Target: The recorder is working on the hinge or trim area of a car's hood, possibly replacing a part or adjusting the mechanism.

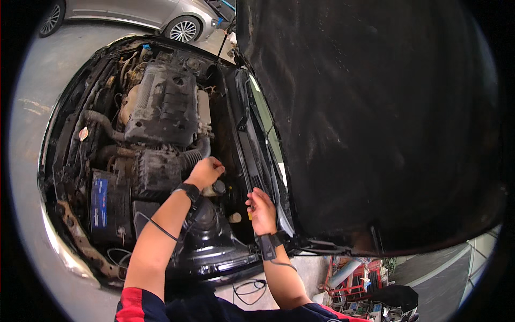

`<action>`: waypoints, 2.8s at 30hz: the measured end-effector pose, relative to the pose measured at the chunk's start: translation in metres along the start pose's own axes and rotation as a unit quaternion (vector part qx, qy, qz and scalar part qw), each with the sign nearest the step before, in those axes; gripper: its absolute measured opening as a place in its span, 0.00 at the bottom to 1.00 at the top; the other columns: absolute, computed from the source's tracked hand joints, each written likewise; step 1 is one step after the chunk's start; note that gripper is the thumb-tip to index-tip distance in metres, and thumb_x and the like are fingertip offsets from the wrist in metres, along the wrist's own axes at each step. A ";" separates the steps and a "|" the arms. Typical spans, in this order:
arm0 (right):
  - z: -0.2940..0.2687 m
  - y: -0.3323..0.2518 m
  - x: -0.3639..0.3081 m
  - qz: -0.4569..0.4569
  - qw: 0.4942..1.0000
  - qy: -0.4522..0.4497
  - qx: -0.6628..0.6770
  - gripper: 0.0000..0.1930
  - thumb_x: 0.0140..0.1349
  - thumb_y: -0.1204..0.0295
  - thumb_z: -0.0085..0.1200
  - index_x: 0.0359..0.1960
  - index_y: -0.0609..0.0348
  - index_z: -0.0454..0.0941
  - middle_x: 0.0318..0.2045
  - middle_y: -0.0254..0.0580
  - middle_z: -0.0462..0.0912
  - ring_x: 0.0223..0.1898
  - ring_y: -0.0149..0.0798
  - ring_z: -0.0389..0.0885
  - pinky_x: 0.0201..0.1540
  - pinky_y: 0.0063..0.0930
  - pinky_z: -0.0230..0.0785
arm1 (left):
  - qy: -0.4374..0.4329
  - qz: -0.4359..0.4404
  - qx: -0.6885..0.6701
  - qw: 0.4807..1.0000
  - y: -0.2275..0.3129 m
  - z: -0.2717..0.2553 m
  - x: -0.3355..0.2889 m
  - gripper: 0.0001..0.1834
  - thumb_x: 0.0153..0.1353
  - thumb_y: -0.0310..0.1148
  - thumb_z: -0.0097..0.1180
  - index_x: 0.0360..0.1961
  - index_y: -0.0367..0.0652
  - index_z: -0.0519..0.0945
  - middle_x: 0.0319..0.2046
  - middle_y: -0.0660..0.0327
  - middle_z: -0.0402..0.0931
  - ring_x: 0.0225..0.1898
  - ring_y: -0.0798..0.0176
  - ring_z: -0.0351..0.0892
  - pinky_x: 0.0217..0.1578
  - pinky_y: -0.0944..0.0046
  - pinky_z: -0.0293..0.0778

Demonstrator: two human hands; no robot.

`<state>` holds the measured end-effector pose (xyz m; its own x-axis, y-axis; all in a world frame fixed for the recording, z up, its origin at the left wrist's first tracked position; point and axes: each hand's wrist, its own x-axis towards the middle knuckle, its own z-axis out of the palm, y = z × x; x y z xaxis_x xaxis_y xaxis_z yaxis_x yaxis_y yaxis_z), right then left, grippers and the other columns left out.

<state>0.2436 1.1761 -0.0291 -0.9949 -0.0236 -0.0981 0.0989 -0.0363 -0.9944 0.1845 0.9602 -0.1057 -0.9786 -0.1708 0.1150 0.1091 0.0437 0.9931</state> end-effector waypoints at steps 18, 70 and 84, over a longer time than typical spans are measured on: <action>-0.050 0.007 0.301 -0.033 0.964 0.173 0.197 0.15 0.62 0.64 0.59 0.50 0.47 0.75 0.37 0.26 0.75 0.36 0.26 0.70 0.38 0.25 0.61 | -0.071 0.003 -0.038 0.997 -0.019 0.160 0.257 0.27 0.55 0.47 0.62 0.45 0.32 0.80 0.37 0.42 0.81 0.45 0.47 0.81 0.47 0.57 0.74; -0.043 0.017 0.340 -0.203 0.944 0.150 0.214 0.10 0.66 0.66 0.54 0.45 0.57 0.78 0.32 0.26 0.76 0.32 0.21 0.68 0.36 0.17 0.58 | -0.247 -0.125 -0.477 0.834 -0.025 0.206 0.284 0.07 0.63 0.32 0.58 0.36 0.40 0.79 0.28 0.66 0.79 0.18 0.79 0.65 0.14 0.77 0.57; -0.025 0.010 0.346 -0.238 0.918 0.253 0.194 0.11 0.66 0.66 0.54 0.40 0.64 0.78 0.28 0.30 0.78 0.27 0.21 0.68 0.31 0.16 0.59 | -0.176 -0.117 -0.488 0.847 -0.018 0.215 0.284 0.04 0.60 0.29 0.60 0.31 0.42 0.78 0.27 0.66 0.79 0.19 0.79 0.68 0.15 0.77 0.58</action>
<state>-0.1002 1.1926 -0.0740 -0.7999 0.5496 0.2412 -0.4468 -0.2770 -0.8507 -0.1329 1.1225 -0.0963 -0.9658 0.2502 0.0685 -0.1717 -0.8145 0.5541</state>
